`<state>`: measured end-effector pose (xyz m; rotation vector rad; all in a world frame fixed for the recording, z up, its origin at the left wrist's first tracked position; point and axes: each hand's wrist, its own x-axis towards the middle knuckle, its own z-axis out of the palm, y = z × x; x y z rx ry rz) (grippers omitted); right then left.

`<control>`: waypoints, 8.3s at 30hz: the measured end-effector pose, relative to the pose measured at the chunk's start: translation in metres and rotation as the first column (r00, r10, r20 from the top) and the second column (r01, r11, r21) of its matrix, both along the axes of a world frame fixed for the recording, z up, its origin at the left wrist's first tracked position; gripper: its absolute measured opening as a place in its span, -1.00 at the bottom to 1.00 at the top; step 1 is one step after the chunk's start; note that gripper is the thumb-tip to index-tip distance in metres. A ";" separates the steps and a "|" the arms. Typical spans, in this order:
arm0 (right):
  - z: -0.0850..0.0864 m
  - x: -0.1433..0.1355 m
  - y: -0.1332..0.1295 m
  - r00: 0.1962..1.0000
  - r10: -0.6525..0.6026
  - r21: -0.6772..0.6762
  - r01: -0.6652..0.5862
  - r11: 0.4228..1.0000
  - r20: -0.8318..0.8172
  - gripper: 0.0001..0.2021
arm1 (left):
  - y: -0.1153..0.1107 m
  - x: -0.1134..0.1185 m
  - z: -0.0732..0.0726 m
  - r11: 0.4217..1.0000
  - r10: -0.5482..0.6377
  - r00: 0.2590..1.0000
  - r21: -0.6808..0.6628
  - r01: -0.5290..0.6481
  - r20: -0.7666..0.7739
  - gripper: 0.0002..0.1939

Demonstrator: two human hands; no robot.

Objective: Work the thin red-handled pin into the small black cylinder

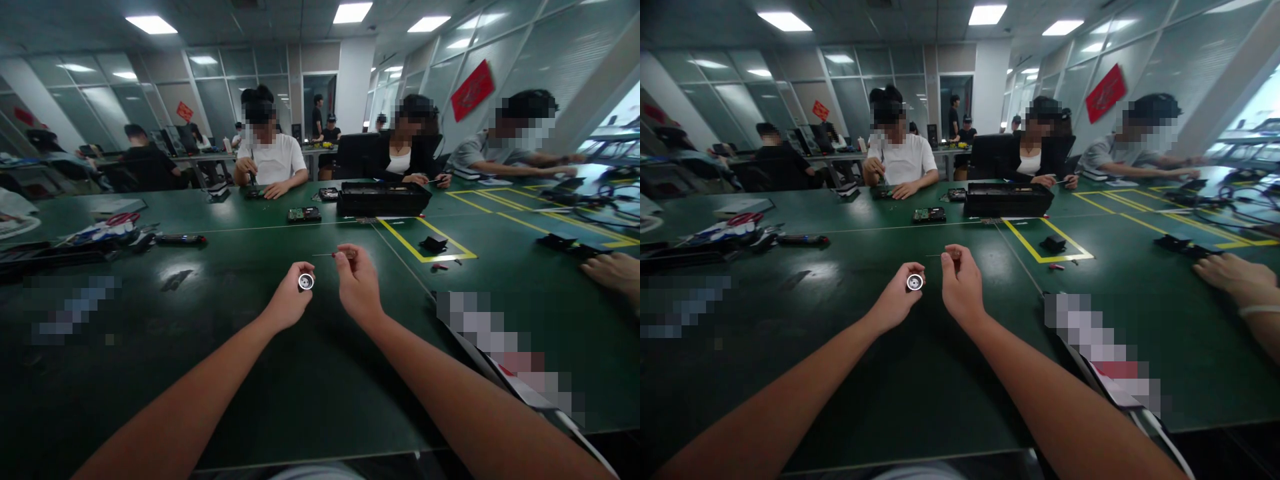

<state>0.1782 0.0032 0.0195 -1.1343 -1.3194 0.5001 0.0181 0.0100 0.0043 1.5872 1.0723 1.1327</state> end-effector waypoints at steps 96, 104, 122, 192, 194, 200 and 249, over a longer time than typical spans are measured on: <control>0.013 0.004 -0.011 0.964 0.088 -0.018 -0.086 0.996 0.252 -0.79 | 0.003 -0.023 -0.015 0.918 0.280 0.902 0.368 -0.151 -0.328 -0.55; 0.012 0.004 -0.008 0.973 0.027 0.041 -0.038 0.998 0.231 -0.60 | 0.004 -0.022 -0.017 0.913 0.257 0.916 0.388 -0.126 -0.309 -0.56; 0.000 0.004 -0.003 0.980 0.195 0.011 -0.194 0.981 -0.032 -0.29 | 0.002 -0.021 -0.016 0.935 0.227 0.922 0.336 -0.116 -0.314 -0.55; 0.000 0.005 0.009 0.983 0.107 -0.068 -0.118 0.991 -0.146 -0.84 | 0.001 -0.021 -0.005 0.934 0.257 0.825 0.350 -0.078 -0.503 -0.58; -0.004 0.005 0.015 0.966 0.109 -0.093 -0.133 0.987 -0.233 -0.78 | 0.000 -0.020 -0.003 0.929 0.244 0.827 0.368 -0.048 -0.507 -0.58; -0.010 0.011 0.026 0.922 -0.121 -0.197 0.050 0.979 -0.367 -0.72 | 0.003 -0.017 -0.005 0.924 0.221 0.787 0.381 0.019 -0.576 -0.58; 0.004 0.006 0.005 0.992 -0.024 -0.050 0.018 0.999 -0.125 -0.74 | 0.022 -0.048 0.018 0.993 -0.102 0.872 -0.099 0.062 -0.478 -0.67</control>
